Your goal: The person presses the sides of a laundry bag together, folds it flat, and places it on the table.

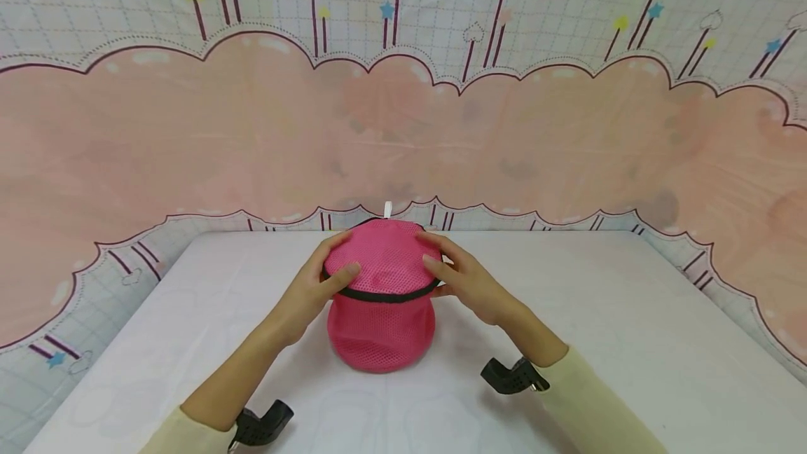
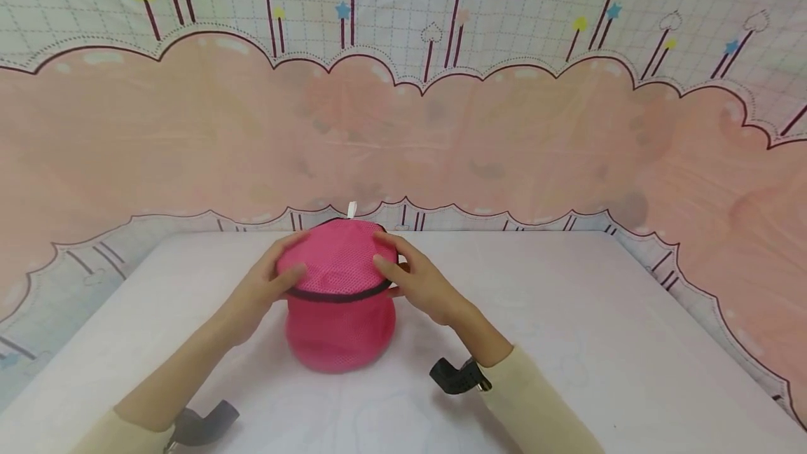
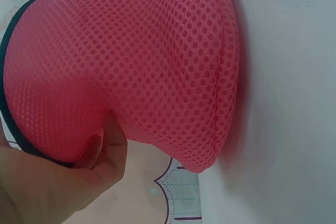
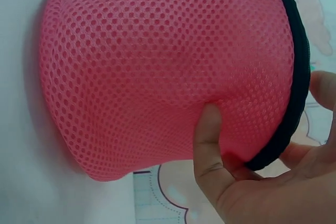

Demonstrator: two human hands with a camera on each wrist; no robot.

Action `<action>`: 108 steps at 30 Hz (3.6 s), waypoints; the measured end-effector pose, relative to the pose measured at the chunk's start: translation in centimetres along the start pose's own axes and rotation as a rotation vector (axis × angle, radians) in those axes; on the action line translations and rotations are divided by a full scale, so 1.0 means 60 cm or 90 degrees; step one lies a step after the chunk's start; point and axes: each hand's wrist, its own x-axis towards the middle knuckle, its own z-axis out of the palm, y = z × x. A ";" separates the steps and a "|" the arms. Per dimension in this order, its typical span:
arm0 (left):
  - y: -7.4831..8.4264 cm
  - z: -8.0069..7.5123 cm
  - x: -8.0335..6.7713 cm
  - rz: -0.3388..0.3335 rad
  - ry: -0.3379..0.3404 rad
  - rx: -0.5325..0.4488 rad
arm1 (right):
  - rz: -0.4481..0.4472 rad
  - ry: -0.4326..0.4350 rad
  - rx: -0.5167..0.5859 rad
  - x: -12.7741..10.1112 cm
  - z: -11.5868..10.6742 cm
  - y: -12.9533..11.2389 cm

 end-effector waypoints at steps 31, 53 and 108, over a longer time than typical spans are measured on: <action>-0.004 0.004 -0.005 -0.080 -0.066 -0.024 | -0.007 -0.006 0.071 0.000 0.030 0.021; -0.009 0.010 -0.005 -0.108 -0.084 -0.038 | 0.013 -0.022 0.065 0.001 0.030 0.027; -0.038 0.012 -0.003 -0.115 -0.102 -0.242 | 0.004 0.027 0.158 0.002 0.053 0.052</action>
